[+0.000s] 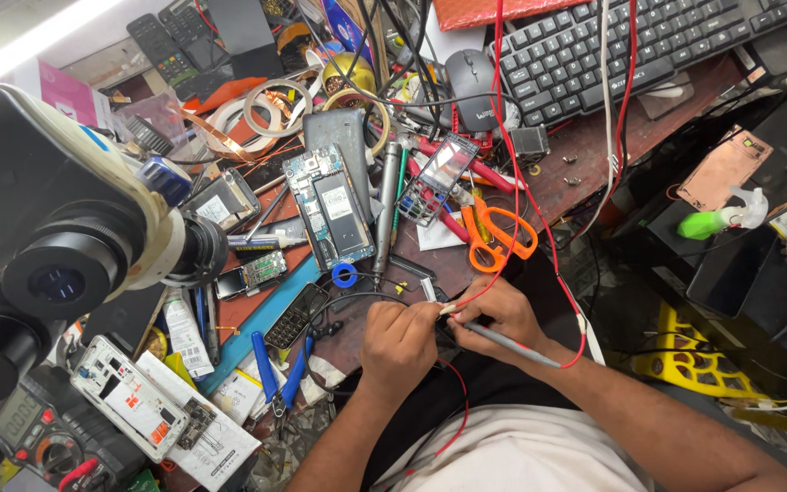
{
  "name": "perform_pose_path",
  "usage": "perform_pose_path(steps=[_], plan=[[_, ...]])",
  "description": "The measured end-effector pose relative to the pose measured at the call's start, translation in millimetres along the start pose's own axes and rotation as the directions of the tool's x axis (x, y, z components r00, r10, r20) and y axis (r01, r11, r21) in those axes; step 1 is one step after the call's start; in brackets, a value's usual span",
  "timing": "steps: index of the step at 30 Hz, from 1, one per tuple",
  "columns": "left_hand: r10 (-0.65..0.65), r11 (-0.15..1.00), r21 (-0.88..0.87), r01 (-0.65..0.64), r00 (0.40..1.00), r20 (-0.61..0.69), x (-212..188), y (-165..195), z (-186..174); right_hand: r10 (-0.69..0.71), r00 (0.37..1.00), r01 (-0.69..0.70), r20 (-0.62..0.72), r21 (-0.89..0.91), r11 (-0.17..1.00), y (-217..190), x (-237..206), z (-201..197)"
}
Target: The person sits at a cluttered electronics repair workbench and uses multimeter test probes to test a small component and a disassembled phone board, repositioning the probes and the part repeatedly while checking readings on the multimeter.
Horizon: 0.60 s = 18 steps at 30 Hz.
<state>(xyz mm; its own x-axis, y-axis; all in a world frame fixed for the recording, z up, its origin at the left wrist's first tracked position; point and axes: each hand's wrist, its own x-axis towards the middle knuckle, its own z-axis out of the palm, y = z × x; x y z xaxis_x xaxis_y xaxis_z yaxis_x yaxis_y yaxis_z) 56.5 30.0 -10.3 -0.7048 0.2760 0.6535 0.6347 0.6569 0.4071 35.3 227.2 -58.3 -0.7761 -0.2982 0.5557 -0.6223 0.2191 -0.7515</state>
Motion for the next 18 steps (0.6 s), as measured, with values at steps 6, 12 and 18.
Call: perform_pose_path(steps=[6, 12, 18], plan=[[-0.003, 1.0, -0.001, 0.003, 1.0, -0.006, 0.4, -1.1, 1.0, 0.037, 0.999, -0.037, 0.008, 0.015, 0.999, -2.1, 0.1, 0.2], [0.004, 1.0, 0.003, -0.004, 1.0, -0.004, 1.6, -2.1, 1.3, 0.033, 0.999, -0.034, 0.006, 0.009, 0.999, -1.2, 1.8, -0.6], [0.004, 1.0, -0.002, -0.004, 1.0, -0.003, 0.4, -3.3, 2.2, 0.046, 0.999, -0.046, 0.005, 0.018, 0.999, 1.1, 0.0, -0.1]])
